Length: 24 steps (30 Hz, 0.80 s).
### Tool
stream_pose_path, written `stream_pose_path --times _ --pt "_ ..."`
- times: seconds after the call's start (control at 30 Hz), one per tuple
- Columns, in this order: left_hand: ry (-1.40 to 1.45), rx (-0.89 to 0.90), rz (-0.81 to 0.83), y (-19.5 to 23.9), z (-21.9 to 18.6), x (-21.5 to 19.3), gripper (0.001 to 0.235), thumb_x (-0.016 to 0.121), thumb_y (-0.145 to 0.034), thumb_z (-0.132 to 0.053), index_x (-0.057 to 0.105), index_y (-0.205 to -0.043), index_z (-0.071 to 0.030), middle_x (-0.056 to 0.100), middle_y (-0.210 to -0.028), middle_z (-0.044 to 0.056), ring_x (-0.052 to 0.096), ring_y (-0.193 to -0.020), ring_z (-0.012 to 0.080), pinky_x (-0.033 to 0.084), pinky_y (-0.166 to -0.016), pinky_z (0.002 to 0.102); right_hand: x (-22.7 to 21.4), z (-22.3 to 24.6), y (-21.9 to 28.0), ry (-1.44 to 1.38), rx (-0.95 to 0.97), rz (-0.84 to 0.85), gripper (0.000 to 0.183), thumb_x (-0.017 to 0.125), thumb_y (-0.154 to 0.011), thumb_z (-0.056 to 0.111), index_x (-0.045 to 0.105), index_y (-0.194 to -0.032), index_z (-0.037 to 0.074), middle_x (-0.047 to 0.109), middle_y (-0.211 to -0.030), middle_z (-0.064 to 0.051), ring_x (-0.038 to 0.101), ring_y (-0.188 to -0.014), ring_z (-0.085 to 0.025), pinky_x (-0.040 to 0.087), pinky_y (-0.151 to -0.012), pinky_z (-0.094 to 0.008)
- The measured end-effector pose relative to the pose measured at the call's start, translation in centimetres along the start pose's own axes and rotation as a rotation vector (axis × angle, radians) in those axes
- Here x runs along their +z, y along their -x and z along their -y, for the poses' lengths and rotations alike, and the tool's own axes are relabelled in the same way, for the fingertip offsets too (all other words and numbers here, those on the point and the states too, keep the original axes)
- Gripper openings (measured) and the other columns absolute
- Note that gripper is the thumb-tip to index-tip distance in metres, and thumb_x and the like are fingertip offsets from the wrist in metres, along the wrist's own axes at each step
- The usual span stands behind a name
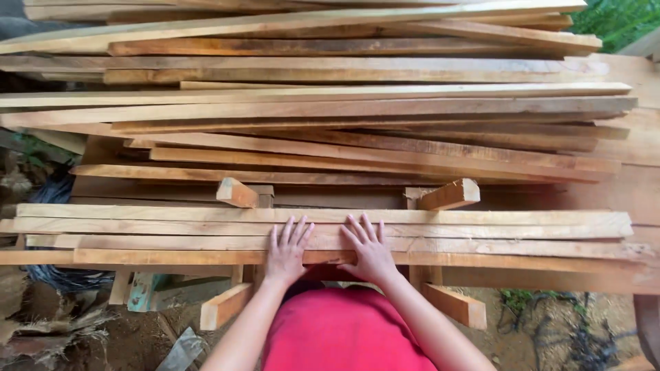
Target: The person arranges several long wooden planks on a wooden rack, aligning them by hand. They then use black zip ties to secure the stack of planks together, wrapping and tightening the ties around the wood.
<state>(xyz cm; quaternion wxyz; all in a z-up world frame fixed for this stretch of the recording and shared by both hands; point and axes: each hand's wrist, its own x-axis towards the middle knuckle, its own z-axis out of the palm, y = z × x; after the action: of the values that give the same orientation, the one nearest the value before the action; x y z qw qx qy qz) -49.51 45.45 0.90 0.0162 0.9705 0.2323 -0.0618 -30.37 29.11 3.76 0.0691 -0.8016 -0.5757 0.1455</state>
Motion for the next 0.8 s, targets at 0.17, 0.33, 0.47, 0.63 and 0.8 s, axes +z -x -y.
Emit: stream_pose_path --times 0.17,0.33,0.47,0.63,0.8 --pt "0.531 -0.209 -0.216 4.1 -1.6 -0.9 0.058 0.079 -0.075 -0.047 0.064 -0.123 -0.019 0.057 -0.137 -0.001 0.048 -0.137 0.0255 0.038 -0.112 0.045 -0.8 -0.1 6.4 -0.858 0.416 -0.235 0.021 0.074 -0.089 0.033 0.078 -0.104 0.019 0.079 -0.094 0.001 0.075 -0.088 -0.017 0.059 -0.080 -0.030" --pt "1.163 -0.818 -0.079 6.9 -2.8 -3.2 0.040 0.060 -0.097 -0.038 0.080 -0.082 -0.007 0.073 -0.063 0.001 0.051 -0.046 0.0104 0.037 -0.046 0.026 -1.7 -1.1 8.1 -1.644 1.185 0.086 0.069 0.051 -0.097 0.040 0.055 -0.136 -0.016 0.064 -0.137 -0.034 0.063 -0.130 -0.039 0.048 -0.112 -0.043" --pt "2.033 -1.357 0.207 5.0 -2.7 0.0 0.112 0.053 -0.077 -0.070 0.019 -0.160 -0.002 0.027 -0.160 0.029 0.034 -0.149 0.0388 0.034 -0.121 0.046 -1.6 -1.2 4.9 -2.126 1.311 -0.118 0.090 0.051 -0.087 0.056 0.028 -0.157 0.004 0.036 -0.158 -0.028 0.037 -0.146 -0.040 0.026 -0.124 -0.054" --pt "2.515 -1.507 -0.036 0.1 -2.6 -8.0 0.126 0.076 -0.079 -0.070 0.010 -0.161 -0.001 0.021 -0.157 0.025 0.029 -0.148 0.0360 0.029 -0.124 0.043 -1.2 -0.4 3.7 -2.299 1.363 -0.441 0.104 0.073 -0.086 0.056 0.020 -0.159 0.004 0.018 -0.162 -0.027 0.024 -0.151 -0.044 0.017 -0.124 -0.060" --pt "2.328 -1.559 -0.035 -1.4 -2.4 -7.1 0.106 0.082 -0.081 -0.055 0.026 -0.157 -0.008 0.026 -0.152 0.022 0.034 -0.138 0.0317 0.032 -0.115 0.043 0.5 -1.3 3.3 -2.250 1.402 -0.424 0.106 0.073 -0.084 0.057 0.020 -0.159 0.004 0.022 -0.160 -0.028 0.028 -0.149 -0.043 0.021 -0.122 -0.062"
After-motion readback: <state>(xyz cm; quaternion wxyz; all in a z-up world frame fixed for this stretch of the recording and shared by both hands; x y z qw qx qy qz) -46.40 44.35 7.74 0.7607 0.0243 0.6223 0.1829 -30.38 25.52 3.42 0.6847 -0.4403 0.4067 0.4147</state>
